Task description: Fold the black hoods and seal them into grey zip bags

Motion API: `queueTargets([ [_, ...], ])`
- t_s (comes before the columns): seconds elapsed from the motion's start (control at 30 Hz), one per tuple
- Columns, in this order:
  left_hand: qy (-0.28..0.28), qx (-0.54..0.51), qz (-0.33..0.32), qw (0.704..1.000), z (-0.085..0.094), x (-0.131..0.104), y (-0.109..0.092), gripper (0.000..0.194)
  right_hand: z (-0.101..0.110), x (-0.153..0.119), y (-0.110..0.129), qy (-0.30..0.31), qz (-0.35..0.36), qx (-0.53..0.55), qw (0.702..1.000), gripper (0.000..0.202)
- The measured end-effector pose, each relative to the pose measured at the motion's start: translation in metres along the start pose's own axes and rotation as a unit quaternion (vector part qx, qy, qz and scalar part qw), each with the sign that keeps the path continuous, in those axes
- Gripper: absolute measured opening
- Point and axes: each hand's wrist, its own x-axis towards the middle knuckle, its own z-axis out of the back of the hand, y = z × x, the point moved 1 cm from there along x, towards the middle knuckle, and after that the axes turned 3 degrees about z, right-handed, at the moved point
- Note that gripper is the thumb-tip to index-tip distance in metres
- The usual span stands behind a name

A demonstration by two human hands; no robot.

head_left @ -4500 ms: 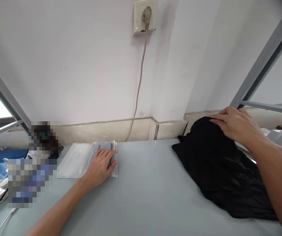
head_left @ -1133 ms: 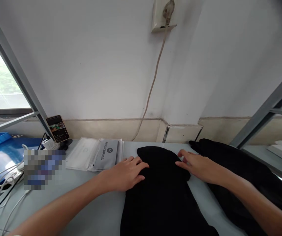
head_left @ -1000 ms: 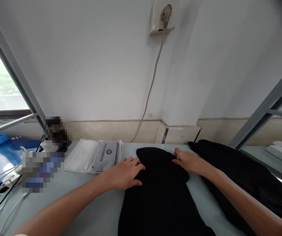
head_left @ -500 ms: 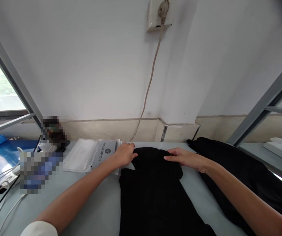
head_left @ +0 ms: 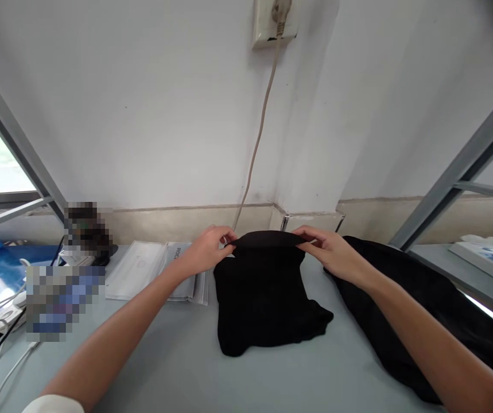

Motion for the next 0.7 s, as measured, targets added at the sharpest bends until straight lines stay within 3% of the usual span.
queueTargets([
  [0.1, 0.157, -0.022, -0.016, 0.987, 0.021, -0.033, -0.023, 0.018, 0.024, -0.019, 0.017, 0.145, -0.016, 0.036, 0.989, 0.034],
  [0.17, 0.260, -0.014, -0.009, 0.965, 0.028, -0.052, -0.035, 0.042, 0.037, -0.031, 0.022, 0.282, -0.049, 0.048, 0.957, 0.037],
  [0.23, 0.335, -0.034, -0.002, 0.942, 0.024, -0.063, -0.041, 0.047, 0.044, -0.037, 0.022, 0.337, -0.077, 0.057, 0.937, 0.042],
  [0.3, 0.321, -0.041, -0.020, 0.946, 0.012, -0.067, -0.039, 0.036, 0.043, -0.037, 0.017, 0.324, -0.099, 0.054, 0.939, 0.039],
  [0.4, 0.198, 0.032, -0.095, 0.975, -0.016, -0.063, -0.025, 0.030, 0.026, -0.032, 0.007, 0.342, -0.138, 0.036, 0.929, 0.039],
  [0.5, 0.142, 0.120, -0.134, 0.973, -0.041, -0.063, -0.010, 0.031, 0.006, -0.028, -0.006, 0.368, -0.145, 0.014, 0.918, 0.042],
  [0.63, 0.114, 0.175, -0.126, 0.970, -0.052, -0.068, -0.007, 0.042, -0.004, -0.023, -0.023, 0.249, -0.073, -0.039, 0.965, 0.042],
  [0.7, 0.108, 0.196, -0.113, 0.968, -0.053, -0.070, -0.011, 0.047, -0.004, -0.022, -0.030, 0.213, -0.056, -0.056, 0.974, 0.038],
])
